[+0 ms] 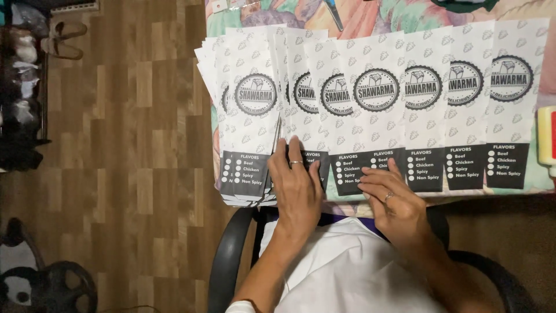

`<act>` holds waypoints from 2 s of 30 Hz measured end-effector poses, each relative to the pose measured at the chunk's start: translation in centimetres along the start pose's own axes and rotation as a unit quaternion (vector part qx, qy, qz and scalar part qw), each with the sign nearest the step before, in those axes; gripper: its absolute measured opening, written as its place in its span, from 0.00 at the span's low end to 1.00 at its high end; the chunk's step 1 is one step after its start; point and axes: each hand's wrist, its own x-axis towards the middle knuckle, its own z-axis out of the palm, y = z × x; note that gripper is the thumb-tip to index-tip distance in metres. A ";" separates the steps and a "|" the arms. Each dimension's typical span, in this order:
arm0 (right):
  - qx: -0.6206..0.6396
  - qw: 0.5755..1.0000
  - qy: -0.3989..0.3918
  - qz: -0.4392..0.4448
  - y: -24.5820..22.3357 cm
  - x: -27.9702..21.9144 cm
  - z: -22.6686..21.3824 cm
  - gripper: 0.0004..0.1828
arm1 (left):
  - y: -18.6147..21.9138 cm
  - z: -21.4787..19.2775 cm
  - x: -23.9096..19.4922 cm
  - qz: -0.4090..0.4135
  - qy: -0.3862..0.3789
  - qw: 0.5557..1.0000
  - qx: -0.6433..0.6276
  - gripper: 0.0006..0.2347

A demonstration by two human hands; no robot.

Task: Applying glue to the edges of printed paper sheets and folding them to assemble paper bags.

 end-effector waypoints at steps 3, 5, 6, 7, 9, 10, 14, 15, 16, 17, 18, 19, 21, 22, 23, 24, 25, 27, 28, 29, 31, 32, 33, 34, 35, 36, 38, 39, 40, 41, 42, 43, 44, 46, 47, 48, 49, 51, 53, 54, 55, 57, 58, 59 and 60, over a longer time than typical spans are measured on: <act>-0.004 1.000 -0.010 0.005 -0.4 0.1 -0.2 0.06 | 0.4 0.1 1.0 -0.054 -0.014 0.998 -0.031 0.31; -0.003 1.000 -0.012 0.004 -0.6 0.2 -0.3 0.06 | 1.4 -1.2 2.1 -0.083 -0.008 0.994 -0.063 0.30; -0.003 1.000 -0.012 0.004 -0.6 0.3 -0.3 0.06 | 1.8 -1.9 2.7 -0.112 -0.004 0.989 -0.096 0.28; -0.003 1.000 -0.012 0.002 -0.4 0.3 -0.2 0.06 | 1.3 -1.5 2.7 -0.111 -0.002 0.989 -0.095 0.28; 0.003 1.000 -0.006 0.000 -0.2 0.0 -0.1 0.06 | 0.3 -0.9 2.5 -0.172 -0.021 0.974 -0.146 0.16; 0.004 1.000 -0.006 0.000 -0.5 0.2 -0.3 0.06 | -0.3 -0.4 2.2 -0.173 -0.021 0.974 -0.145 0.16; -0.082 0.991 -0.078 -0.066 -1.9 1.0 -1.0 0.29 | -1.5 0.5 1.8 -0.196 -0.019 0.970 -0.145 0.11; -0.139 0.980 -0.116 -0.082 -2.3 1.1 -1.2 0.44 | -1.4 0.4 1.8 -0.202 -0.020 0.968 -0.148 0.12; -0.139 0.980 -0.116 -0.083 -1.9 1.0 -0.9 0.44 | -1.4 0.3 1.9 -0.202 -0.020 0.968 -0.148 0.12; -0.216 0.960 -0.156 -0.090 -1.4 0.8 -0.5 0.47 | -1.4 0.3 1.9 -0.197 -0.014 0.967 -0.159 0.13; -0.291 0.931 -0.196 -0.096 -1.0 0.6 -0.2 0.51 | -1.3 0.2 1.9 -0.193 -0.008 0.966 -0.170 0.13; -0.291 0.931 -0.196 -0.096 -1.0 0.6 0.1 0.51 | -1.3 0.2 1.8 -0.194 -0.008 0.966 -0.170 0.13; -0.323 0.920 -0.202 -0.095 -1.0 0.6 0.6 0.45 | -1.4 0.3 1.8 -0.149 0.036 0.977 -0.152 0.11; -0.323 0.920 -0.203 -0.095 -1.2 0.7 0.5 0.45 | -1.4 0.2 1.7 -0.150 0.036 0.976 -0.151 0.11; -0.324 0.920 -0.198 -0.097 -1.5 0.9 0.4 0.45 | -1.5 0.2 1.6 -0.107 0.063 0.985 -0.124 0.10; -0.325 0.920 -0.194 -0.097 -1.7 1.1 0.2 0.45 | -1.4 0.2 1.5 -0.063 0.089 0.989 -0.096 0.08; -0.325 0.920 -0.195 -0.098 -1.6 0.9 0.3 0.45 | -1.3 -0.6 1.9 -0.064 0.089 0.989 -0.096 0.08; -0.359 0.904 -0.216 -0.091 -1.3 0.7 0.5 0.49 | -1.1 -2.3 2.8 -0.013 0.142 0.989 -0.038 0.05; -0.358 0.903 -0.217 -0.091 -1.0 0.5 0.6 0.49 | -1.3 -3.4 3.3 -0.015 0.141 0.989 -0.037 0.05; -0.352 0.903 -0.230 -0.086 -0.6 0.3 0.7 0.47 | -1.6 -4.6 3.7 -0.035 0.161 0.986 -0.015 0.05; -0.345 0.903 -0.241 -0.081 -0.2 0.4 0.8 0.45 | -2.8 -6.4 4.5 -0.052 0.182 0.982 0.009 0.06; -0.355 0.889 -0.283 -0.062 -0.2 0.4 0.9 0.48 | -3.8 -7.0 4.6 -0.109 0.154 0.982 -0.004 0.08; -0.365 0.872 -0.323 -0.041 -0.2 0.5 0.9 0.51 | -4.8 -7.5 4.7 -0.166 0.125 0.978 -0.017 0.13; -0.364 0.873 -0.322 -0.041 -0.1 0.5 0.9 0.51 | -5.7 -7.2 4.4 -0.165 0.125 0.978 -0.016 0.13; -0.359 0.879 -0.310 -0.053 0.0 0.4 0.9 0.53 | -6.7 -6.8 4.1 -0.167 0.116 0.979 0.017 0.16; -0.355 0.884 -0.298 -0.064 0.0 0.3 0.9 0.55 | -7.7 -6.3 3.7 -0.170 0.106 0.979 0.048 0.19; -0.368 0.867 -0.335 -0.039 0.2 0.5 1.1 0.54 | -6.3 -6.4 3.8 -0.124 0.123 0.980 0.095 0.18; -0.380 0.847 -0.371 -0.016 0.3 0.5 1.2 0.53 | -5.7 -6.4 3.7 -0.077 0.141 0.977 0.141 0.19; -0.380 0.847 -0.373 -0.015 0.3 0.4 1.2 0.53 | -5.2 -6.2 3.2 -0.078 0.139 0.977 0.140 0.19; -0.373 0.869 -0.322 -0.044 0.2 0.3 1.1 0.50 | -4.7 -6.0 2.7 -0.011 0.146 0.982 0.121 0.15; -0.365 0.888 -0.269 -0.073 0.2 0.2 1.1 0.48 | -4.2 -5.9 2.2 0.057 0.152 0.982 0.102 0.12; -0.365 0.888 -0.271 -0.072 0.1 0.2 1.0 0.48 | -3.3 -6.3 1.6 0.055 0.151 0.982 0.102 0.12; -0.341 0.904 -0.244 -0.084 0.0 0.2 1.0 0.47 | -2.5 -6.6 1.1 0.142 0.034 0.989 0.008 0.08; -0.316 0.919 -0.216 -0.094 0.0 0.3 1.0 0.46 | -2.1 -6.4 -0.2 0.223 -0.086 0.967 -0.085 0.07; -0.327 0.914 -0.221 -0.091 0.1 0.2 1.1 0.46 | -2.5 -5.7 -1.0 0.236 -0.135 0.960 -0.067 0.09; -0.340 0.909 -0.226 -0.086 0.2 0.1 1.1 0.45 | -2.8 -5.1 -1.9 0.248 -0.183 0.950 -0.050 0.12; -0.340 0.909 -0.227 -0.085 0.2 -0.1 1.1 0.45 | -3.2 -4.8 -2.3 0.248 -0.185 0.950 -0.051 0.12; -0.349 0.895 -0.272 -0.059 0.3 0.0 1.0 0.53 | -3.9 -4.2 -2.6 0.246 -0.172 0.953 -0.050 0.13; -0.309 0.917 -0.244 -0.071 -0.3 0.3 0.4 0.53 | -4.3 -4.1 -3.1 0.242 -0.173 0.953 -0.065 0.15; -0.267 0.936 -0.214 -0.083 -0.7 0.5 0.2 0.54 | -4.5 -4.1 -3.2 0.240 -0.173 0.952 -0.079 0.17; -0.266 0.936 -0.214 -0.085 -0.6 0.6 0.2 0.54 | -4.5 -4.1 -3.3 0.239 -0.172 0.953 -0.077 0.17; -0.173 0.971 -0.122 -0.114 -0.5 0.6 0.2 0.40 | -4.5 -3.9 -3.6 0.212 -0.162 0.958 -0.102 0.16; -0.174 0.971 -0.123 -0.113 -1.2 0.8 0.0 0.40 | -4.5 -4.1 -3.6 0.212 -0.163 0.958 -0.103 0.16; -0.139 0.979 -0.108 -0.103 -1.9 1.2 -0.2 0.34 | -4.4 -4.2 -3.6 0.207 -0.166 0.958 -0.112 0.17; -0.105 0.986 -0.092 -0.094 -2.6 1.5 -0.3 0.27 | -4.3 -4.3 -3.5 0.203 -0.168 0.957 -0.120 0.18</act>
